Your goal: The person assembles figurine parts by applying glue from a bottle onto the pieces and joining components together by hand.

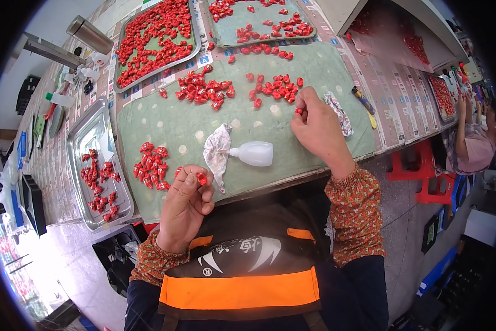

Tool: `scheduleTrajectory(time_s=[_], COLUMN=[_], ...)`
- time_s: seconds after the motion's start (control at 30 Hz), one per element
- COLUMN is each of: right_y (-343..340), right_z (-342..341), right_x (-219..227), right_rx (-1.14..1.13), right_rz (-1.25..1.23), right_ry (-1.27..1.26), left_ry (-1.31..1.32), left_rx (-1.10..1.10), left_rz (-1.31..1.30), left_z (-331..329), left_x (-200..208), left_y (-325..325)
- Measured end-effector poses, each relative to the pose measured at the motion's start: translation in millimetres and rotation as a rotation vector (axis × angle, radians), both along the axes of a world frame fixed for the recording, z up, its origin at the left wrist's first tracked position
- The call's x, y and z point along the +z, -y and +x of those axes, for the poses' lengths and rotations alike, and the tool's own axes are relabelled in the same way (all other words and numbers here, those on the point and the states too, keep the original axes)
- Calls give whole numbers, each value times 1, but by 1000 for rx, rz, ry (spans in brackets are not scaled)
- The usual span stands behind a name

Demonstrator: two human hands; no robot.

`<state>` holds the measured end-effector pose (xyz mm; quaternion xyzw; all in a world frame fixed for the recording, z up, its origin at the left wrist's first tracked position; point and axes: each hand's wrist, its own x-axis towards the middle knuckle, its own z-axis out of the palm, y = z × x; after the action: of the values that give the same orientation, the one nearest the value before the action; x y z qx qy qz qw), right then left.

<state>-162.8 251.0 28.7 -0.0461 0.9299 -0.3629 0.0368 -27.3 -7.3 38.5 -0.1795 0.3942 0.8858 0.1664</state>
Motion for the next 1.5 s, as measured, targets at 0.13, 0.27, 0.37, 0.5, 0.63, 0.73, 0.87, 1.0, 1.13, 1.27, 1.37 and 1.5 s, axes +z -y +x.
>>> scheduleTrajectory(time_s=[0.13,0.27,0.37,0.5,0.63,0.73,0.87,1.0,1.13,1.27,1.37,1.5], right_y=[-1,-4,-5,-8,1,18,47,66,72,75,76,78], right_z=[10,20,24,26,39,63,95,110,113,116,117,120], right_x=[-7,-17,-19,-15,2,16,30,23,19,17,17,13], right_rx=[72,150,144,145,118,165,285,402,431,434,437,428], right_rz=[-57,135,143,168,-189,-412,-437,-376,-310,-268,-264,-322], right_ry=[-124,-390,-439,-457,-298,-179,-197,-399,-495,-519,-505,-445], left_ry=[-2,-2,19,29,31,24,19,23,4,-62,-111,-195], left_rx=[-10,-12,-15,-20,-8,2,2,38,54,79,103,133], left_rz=[44,94,95,105,163,206,241,205,191,101,39,-51], left_z=[1,3,3,5,11,14,16,19,22,25,27,34], left_x=[-3,-4,-5,-5,-12,-18,-22,-21,-22,-22,-23,-35], left_y=[1,0,-1,-7,-10,-14,-17,-21,-24,-27,-30,-31])
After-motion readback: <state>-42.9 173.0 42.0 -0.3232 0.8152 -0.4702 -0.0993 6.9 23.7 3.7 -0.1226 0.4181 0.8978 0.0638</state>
